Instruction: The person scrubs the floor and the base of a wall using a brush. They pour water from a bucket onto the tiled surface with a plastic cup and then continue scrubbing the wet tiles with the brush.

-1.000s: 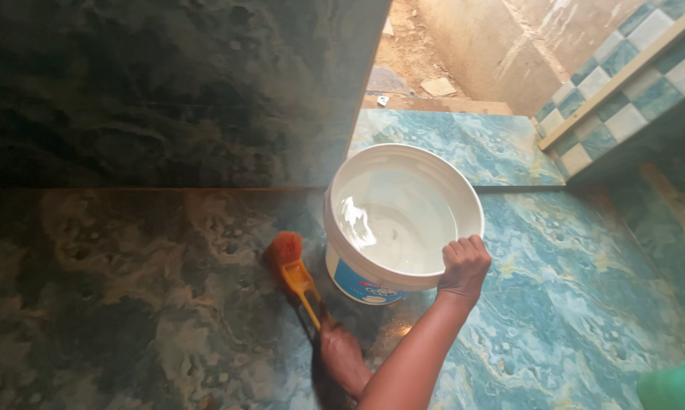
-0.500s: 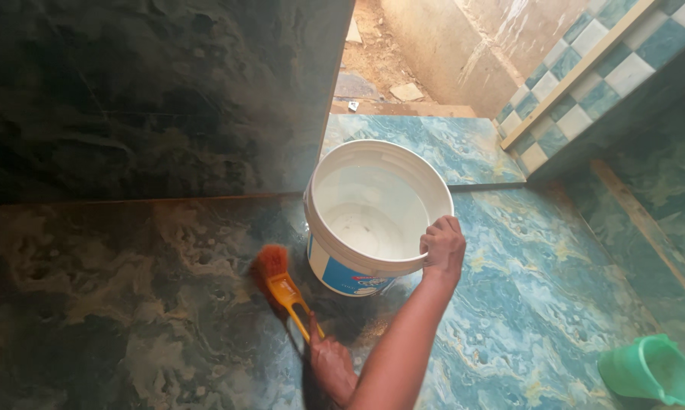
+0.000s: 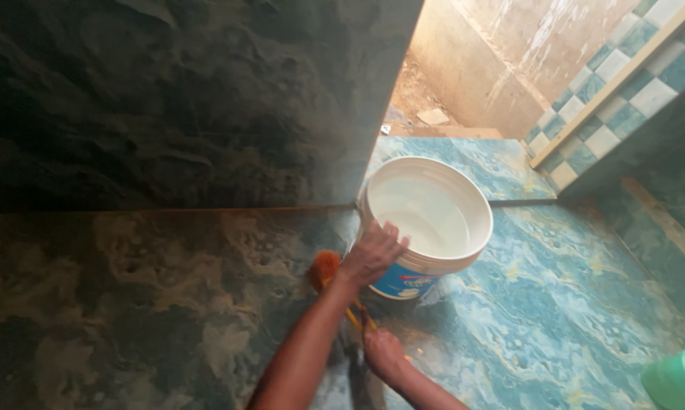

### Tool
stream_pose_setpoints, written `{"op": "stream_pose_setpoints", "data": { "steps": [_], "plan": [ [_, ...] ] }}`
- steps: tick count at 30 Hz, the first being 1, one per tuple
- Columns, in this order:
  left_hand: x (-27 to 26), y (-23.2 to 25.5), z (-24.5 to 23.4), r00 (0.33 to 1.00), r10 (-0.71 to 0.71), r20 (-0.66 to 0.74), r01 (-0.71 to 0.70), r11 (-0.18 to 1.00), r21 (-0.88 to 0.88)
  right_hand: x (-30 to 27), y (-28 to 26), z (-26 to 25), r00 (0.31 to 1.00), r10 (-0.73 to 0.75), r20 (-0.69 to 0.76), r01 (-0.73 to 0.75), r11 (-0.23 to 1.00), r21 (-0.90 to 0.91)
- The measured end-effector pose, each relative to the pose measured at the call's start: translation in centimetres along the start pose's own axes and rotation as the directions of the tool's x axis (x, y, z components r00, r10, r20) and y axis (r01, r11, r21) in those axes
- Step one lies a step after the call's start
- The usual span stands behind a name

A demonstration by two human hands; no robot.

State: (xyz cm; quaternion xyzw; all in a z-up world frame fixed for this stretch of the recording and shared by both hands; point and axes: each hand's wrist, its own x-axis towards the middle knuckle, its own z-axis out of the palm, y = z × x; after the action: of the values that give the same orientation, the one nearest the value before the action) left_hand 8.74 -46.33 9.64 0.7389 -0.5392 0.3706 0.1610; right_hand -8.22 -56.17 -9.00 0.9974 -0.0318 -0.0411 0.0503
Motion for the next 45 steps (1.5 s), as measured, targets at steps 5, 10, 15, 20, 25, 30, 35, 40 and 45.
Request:
{"op": "stream_pose_setpoints", "data": {
  "steps": [5, 10, 15, 20, 25, 30, 35, 40, 45],
  "plan": [
    [-5.8, -8.6, -2.8, 0.954, 0.008, 0.3, -0.064, 0.982, 0.177, 1.5, 0.6, -4.2, 0.994, 0.051, 0.097, -0.053, 0.999, 0.01],
    [-15.4, -14.8, -8.5, 0.855, -0.122, 0.504, -0.027, 0.961, 0.277, 4.0, -0.5, -5.9, 0.98, 0.121, 0.159, -0.127, 0.991, 0.029],
    [-22.6, -17.4, -12.6, 0.783, -0.272, 0.56, 0.082, 0.937, 0.34, 9.6, -3.8, -4.9, 0.966, 0.256, 0.043, -0.259, 0.943, 0.209],
    [-28.3, -19.0, -13.8, 0.636, -0.335, 0.695, 0.124, 0.933, 0.337, 15.1, -4.7, -4.3, 0.907, 0.417, -0.056, -0.386, 0.879, 0.28],
    [-33.2, -21.6, -14.9, 0.656, -0.413, 0.631, 0.215, 0.904, 0.368, 20.5, -4.3, -5.2, 0.834, 0.551, 0.013, -0.509, 0.76, 0.405],
    [-35.7, -22.7, -17.4, 0.507, -0.524, 0.684, 0.264, 0.85, 0.455, 23.3, -10.9, -2.9, 0.862, 0.506, 0.035, -0.46, 0.751, 0.473],
    [-36.7, -23.5, -16.8, 0.509, -0.555, 0.658, 0.303, 0.831, 0.466, 23.2, -22.9, -2.3, 0.925, 0.374, 0.068, -0.36, 0.806, 0.47],
    [-36.5, -23.3, -15.4, 0.48, -0.552, 0.682, 0.286, 0.833, 0.473, 24.1, -30.2, -4.1, 0.983, -0.016, 0.184, -0.017, 0.984, 0.176],
    [-37.7, -22.4, -16.1, 0.534, -0.513, 0.671, 0.189, 0.847, 0.497, 24.2, -25.2, -2.8, 0.95, 0.302, 0.076, -0.308, 0.87, 0.384]
  ]
}}
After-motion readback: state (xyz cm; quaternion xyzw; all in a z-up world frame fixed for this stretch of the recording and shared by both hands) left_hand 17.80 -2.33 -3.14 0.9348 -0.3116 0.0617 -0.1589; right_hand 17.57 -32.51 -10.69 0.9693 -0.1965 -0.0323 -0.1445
